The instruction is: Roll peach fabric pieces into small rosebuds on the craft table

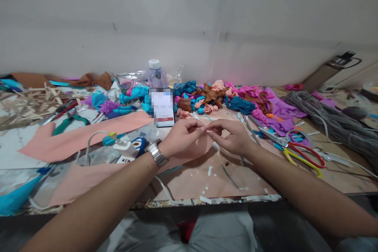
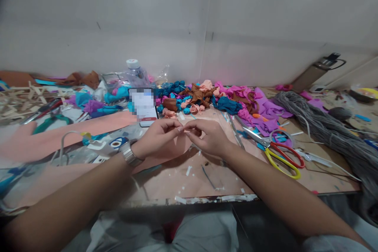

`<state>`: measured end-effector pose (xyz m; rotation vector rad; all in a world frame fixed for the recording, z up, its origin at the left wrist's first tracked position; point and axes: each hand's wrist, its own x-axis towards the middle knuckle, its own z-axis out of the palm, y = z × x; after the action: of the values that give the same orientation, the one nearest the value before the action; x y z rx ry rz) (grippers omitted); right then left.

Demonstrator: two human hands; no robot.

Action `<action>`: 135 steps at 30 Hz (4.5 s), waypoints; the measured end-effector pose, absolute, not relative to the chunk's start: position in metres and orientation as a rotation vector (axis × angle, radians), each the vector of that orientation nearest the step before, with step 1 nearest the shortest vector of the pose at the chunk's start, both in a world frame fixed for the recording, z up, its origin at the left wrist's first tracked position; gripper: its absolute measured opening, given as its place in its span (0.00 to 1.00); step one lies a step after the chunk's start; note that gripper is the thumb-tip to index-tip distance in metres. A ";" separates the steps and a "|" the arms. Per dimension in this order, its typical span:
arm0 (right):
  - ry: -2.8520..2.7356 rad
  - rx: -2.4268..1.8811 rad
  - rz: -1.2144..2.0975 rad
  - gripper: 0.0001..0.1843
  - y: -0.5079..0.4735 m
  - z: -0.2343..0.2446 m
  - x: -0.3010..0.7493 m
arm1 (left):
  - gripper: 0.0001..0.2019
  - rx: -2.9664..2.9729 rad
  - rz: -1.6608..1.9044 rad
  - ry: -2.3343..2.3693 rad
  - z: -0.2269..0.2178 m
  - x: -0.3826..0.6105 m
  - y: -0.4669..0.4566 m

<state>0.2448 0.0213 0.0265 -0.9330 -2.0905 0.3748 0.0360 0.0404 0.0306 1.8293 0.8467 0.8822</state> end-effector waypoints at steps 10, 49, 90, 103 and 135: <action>-2.087 -0.921 0.298 0.06 0.023 0.023 0.246 | 0.13 1.877 0.880 0.874 0.026 0.034 0.044; -1.912 -0.895 0.531 0.01 0.025 0.025 0.241 | 0.09 2.233 1.025 0.949 0.032 0.036 0.030; -1.863 -1.009 0.836 0.04 0.027 0.022 0.240 | 0.12 2.580 0.995 0.973 0.033 0.039 0.026; -2.014 -0.986 0.853 0.09 0.029 0.021 0.238 | 0.15 2.619 0.940 1.017 0.030 0.040 0.027; -1.922 -1.002 0.805 0.07 0.021 0.026 0.237 | 0.09 2.291 0.941 0.983 0.034 0.036 0.029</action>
<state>0.2375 0.0213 0.0260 -1.0024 -1.9220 0.8046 0.0361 0.0294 0.0343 2.2911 0.9833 0.9406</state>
